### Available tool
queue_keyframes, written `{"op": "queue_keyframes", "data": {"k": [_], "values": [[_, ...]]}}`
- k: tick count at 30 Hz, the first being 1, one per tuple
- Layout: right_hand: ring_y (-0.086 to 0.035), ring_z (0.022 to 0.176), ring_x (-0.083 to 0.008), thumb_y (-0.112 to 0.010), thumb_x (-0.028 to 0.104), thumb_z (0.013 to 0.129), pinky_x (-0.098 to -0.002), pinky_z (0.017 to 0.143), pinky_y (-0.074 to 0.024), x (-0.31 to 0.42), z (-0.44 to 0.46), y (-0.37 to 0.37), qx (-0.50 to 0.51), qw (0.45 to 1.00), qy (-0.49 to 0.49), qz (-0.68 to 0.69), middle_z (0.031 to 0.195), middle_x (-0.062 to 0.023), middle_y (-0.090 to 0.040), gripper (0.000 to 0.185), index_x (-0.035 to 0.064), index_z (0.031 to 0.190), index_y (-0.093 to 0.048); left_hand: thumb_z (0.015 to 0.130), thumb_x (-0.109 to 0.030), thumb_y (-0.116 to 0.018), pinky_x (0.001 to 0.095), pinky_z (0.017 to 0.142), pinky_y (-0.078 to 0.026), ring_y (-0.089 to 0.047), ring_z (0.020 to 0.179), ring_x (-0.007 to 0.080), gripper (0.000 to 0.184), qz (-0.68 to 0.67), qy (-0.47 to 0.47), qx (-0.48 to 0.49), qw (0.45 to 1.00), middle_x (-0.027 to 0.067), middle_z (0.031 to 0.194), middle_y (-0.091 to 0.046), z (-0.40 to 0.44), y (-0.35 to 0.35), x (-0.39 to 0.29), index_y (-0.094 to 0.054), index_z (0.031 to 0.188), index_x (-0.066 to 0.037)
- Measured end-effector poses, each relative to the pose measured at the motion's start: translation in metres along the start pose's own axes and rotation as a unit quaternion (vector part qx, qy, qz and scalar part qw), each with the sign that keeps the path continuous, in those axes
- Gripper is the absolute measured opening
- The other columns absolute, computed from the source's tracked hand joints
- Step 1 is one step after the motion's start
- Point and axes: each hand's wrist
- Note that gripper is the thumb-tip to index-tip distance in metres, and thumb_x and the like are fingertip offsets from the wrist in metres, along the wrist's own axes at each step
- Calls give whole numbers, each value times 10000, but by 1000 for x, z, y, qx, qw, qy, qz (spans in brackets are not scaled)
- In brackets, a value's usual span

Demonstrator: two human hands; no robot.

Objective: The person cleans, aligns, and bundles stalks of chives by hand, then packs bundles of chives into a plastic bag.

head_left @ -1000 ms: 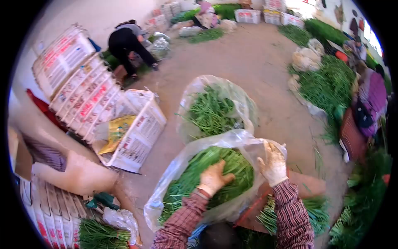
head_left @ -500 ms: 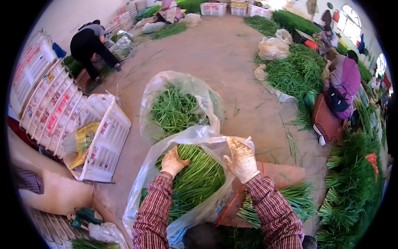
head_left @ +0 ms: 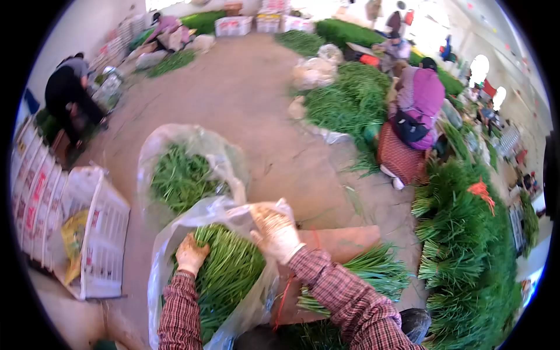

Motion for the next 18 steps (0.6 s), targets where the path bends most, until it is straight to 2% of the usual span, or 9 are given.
{"op": "queue_keyframes", "data": {"k": [2,4,5,6,7,13,15,17,18], "values": [[-571,1244,-372,-708,258,826,-502,1122,-394,-6,1,-2,-8,1000,10,25,1309,-226,-605,634,-8,1376,-537,828,-412,-723,452,945,-519,-652,1084,365,556,-54,-31,-77,995,212,1144,-678,-18,11,-1,-598,1229,-49],[-557,1266,-377,-726,267,833,-565,1145,-345,-11,2,-14,-29,998,0,52,1327,-219,-605,647,-1,1389,-533,815,-352,-767,460,840,-547,-678,945,385,476,-112,-84,-171,975,184,989,-701,-40,19,0,-602,1177,-89],[-535,1301,-378,-736,259,839,-556,1163,-327,-14,5,-15,-28,999,1,28,1355,-217,-591,671,7,1418,-508,810,-344,-779,454,847,-546,-679,957,381,478,-163,-85,-154,971,186,998,-706,-51,30,-4,-607,1177,-91],[-505,1339,-395,-734,265,861,-467,1169,-354,-13,8,-11,-2,999,-15,38,1414,-241,-545,708,10,1464,-465,806,-341,-790,449,845,-546,-681,962,380,501,-154,-64,-148,975,185,1017,-709,-63,42,-8,-609,1196,-84],[-506,1340,-388,-728,256,868,-452,1168,-358,-9,11,-8,3,999,-26,47,1413,-240,-546,711,6,1472,-451,806,-329,-800,451,853,-544,-679,964,387,529,-166,-91,-193,963,183,1013,-709,-74,47,-8,-604,1223,-68],[-537,1311,-360,-714,247,907,-454,1126,-408,13,19,16,71,991,-85,73,1397,-227,-564,660,36,1478,-457,787,-228,-847,439,826,-554,-692,941,382,534,-240,-114,-230,936,190,1039,-704,-117,60,6,-596,1212,-23],[-579,1272,-312,-695,280,942,-439,1079,-452,28,17,28,203,950,-138,194,1365,-203,-599,619,47,1469,-470,770,-201,-868,424,814,-558,-698,934,375,540,-275,-122,-240,923,189,1043,-703,-119,49,12,-595,1197,-15],[-610,1230,-270,-687,318,959,-407,1046,-476,31,-3,1,200,936,-162,241,1326,-169,-634,611,40,1461,-476,768,-202,-872,417,821,-558,-700,937,369,548,-280,-128,-232,923,183,1038,-704,-121,52,8,-591,1197,-11],[-616,1218,-298,-674,358,956,-407,1038,-483,34,-11,-4,248,935,-124,221,1329,-185,-628,631,46,1467,-474,766,-196,-873,414,819,-559,-699,932,367,550,-271,-138,-233,923,178,1036,-704,-122,53,7,-590,1198,-9]]}}
Point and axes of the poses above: each hand's wrist, its own z-axis towards the middle knuckle, its own y-axis out of the back of the hand, x = y × z
